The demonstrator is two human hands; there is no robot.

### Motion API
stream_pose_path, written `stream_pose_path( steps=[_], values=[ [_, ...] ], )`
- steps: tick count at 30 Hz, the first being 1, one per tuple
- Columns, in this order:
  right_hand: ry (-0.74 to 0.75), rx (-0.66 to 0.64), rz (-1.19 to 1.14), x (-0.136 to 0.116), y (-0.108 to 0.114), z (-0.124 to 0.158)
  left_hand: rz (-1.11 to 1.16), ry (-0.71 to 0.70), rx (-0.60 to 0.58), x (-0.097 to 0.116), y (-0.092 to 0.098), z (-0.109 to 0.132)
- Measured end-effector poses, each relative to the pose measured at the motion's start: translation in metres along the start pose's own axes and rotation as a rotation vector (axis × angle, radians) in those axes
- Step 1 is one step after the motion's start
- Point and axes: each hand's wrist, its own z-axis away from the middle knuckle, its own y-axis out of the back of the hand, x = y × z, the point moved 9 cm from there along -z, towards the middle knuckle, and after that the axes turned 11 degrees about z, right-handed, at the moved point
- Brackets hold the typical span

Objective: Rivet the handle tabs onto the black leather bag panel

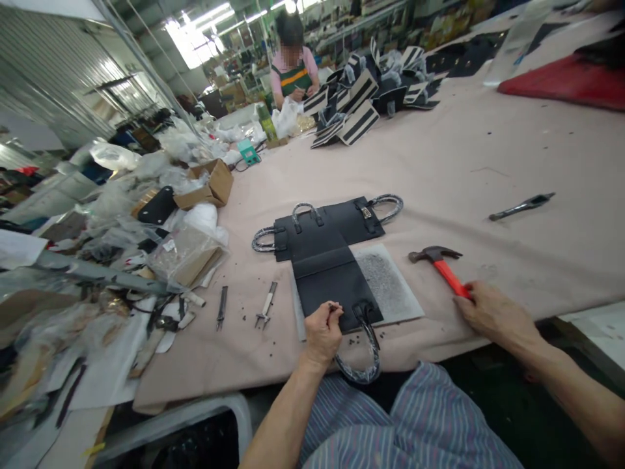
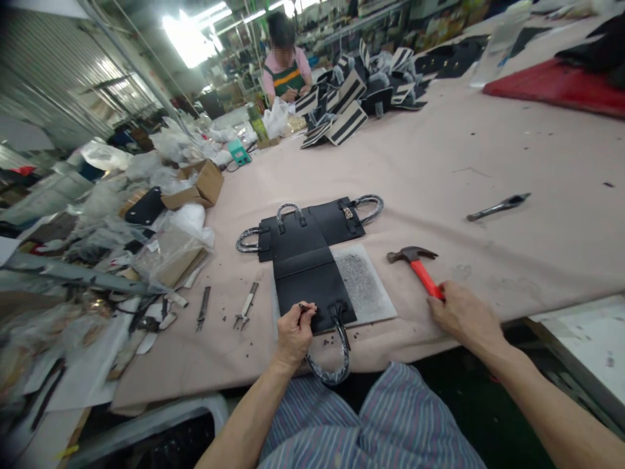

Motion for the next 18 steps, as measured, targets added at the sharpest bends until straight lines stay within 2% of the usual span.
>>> stream_pose_path(
  steps=[2, 4, 6, 7, 9, 10, 12, 13, 15, 18],
  values=[
    [-0.019, -0.147, -0.269, -0.008, -0.010, -0.001, -0.009, -0.027, -0.011, 0.002, -0.001, 0.001],
    [0.036, -0.295, -0.490, -0.037, -0.013, 0.006, -0.029, -0.063, -0.031, 0.005, -0.002, 0.002],
    [0.044, -0.392, -0.629, -0.069, -0.004, 0.020, -0.053, -0.102, -0.049, 0.007, -0.003, 0.003],
    [0.021, -0.391, -0.635, -0.082, 0.005, 0.029, -0.063, -0.119, -0.055, 0.009, -0.004, 0.004],
    [0.001, -0.317, -0.615, -0.108, 0.031, 0.047, -0.082, -0.141, -0.061, 0.009, -0.005, 0.005],
    [0.067, -0.225, -0.555, -0.124, 0.049, 0.055, -0.093, -0.145, -0.063, 0.009, -0.005, 0.005],
    [0.342, 0.000, -0.376, -0.164, 0.084, 0.076, -0.114, -0.148, -0.067, 0.008, -0.006, 0.005],
    [0.495, 0.082, -0.280, -0.183, 0.094, 0.088, -0.122, -0.148, -0.064, 0.008, -0.005, 0.005],
    [0.715, 0.129, -0.105, -0.212, 0.096, 0.107, -0.137, -0.152, -0.065, 0.007, -0.006, 0.005],
    [0.836, 0.072, 0.059, -0.231, 0.095, 0.114, -0.151, -0.158, -0.071, 0.007, -0.007, 0.005]
  ],
)
